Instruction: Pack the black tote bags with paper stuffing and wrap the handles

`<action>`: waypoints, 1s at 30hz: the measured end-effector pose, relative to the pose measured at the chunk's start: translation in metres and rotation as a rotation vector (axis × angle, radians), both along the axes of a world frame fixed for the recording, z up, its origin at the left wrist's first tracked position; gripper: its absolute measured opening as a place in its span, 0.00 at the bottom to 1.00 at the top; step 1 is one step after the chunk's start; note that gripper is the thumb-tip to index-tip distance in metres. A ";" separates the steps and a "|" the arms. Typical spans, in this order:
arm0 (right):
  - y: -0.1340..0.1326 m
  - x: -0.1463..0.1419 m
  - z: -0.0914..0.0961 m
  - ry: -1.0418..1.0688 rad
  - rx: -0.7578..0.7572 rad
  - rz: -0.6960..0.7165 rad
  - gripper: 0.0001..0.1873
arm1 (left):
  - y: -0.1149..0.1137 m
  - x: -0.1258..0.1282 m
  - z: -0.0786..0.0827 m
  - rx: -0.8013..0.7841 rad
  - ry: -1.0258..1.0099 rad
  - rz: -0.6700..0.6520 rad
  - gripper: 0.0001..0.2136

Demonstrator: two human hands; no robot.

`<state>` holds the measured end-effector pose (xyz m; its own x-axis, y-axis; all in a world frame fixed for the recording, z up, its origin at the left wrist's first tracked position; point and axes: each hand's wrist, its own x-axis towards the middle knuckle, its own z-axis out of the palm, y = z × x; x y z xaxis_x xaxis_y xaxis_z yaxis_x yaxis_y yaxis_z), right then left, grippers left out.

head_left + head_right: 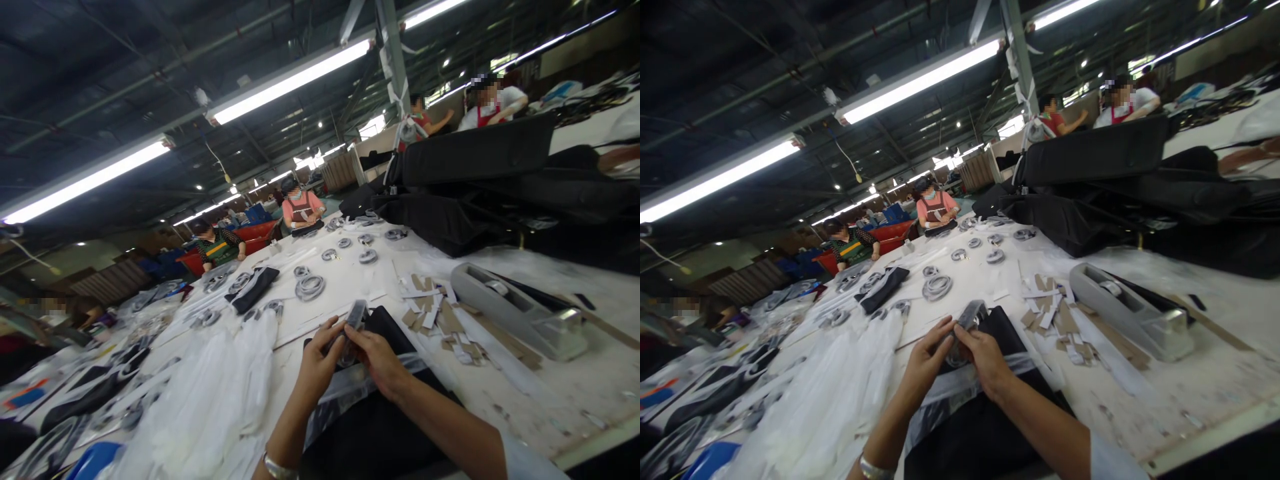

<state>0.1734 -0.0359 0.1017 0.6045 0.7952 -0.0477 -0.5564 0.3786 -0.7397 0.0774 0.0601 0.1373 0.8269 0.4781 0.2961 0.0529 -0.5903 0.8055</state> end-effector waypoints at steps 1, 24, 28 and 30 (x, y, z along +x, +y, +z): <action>-0.001 0.000 -0.001 -0.014 -0.006 -0.008 0.20 | 0.000 -0.001 0.000 -0.073 0.021 -0.012 0.19; -0.071 0.102 -0.016 -1.306 -0.612 -0.141 0.17 | 0.007 -0.007 -0.027 -0.445 -0.122 0.116 0.23; -0.093 0.185 -0.031 -1.451 -0.902 -0.247 0.15 | 0.007 -0.002 -0.037 -0.454 -0.176 0.126 0.22; -0.091 0.216 -0.039 -1.522 -1.034 -0.246 0.15 | 0.005 0.001 -0.043 -0.474 -0.198 0.143 0.22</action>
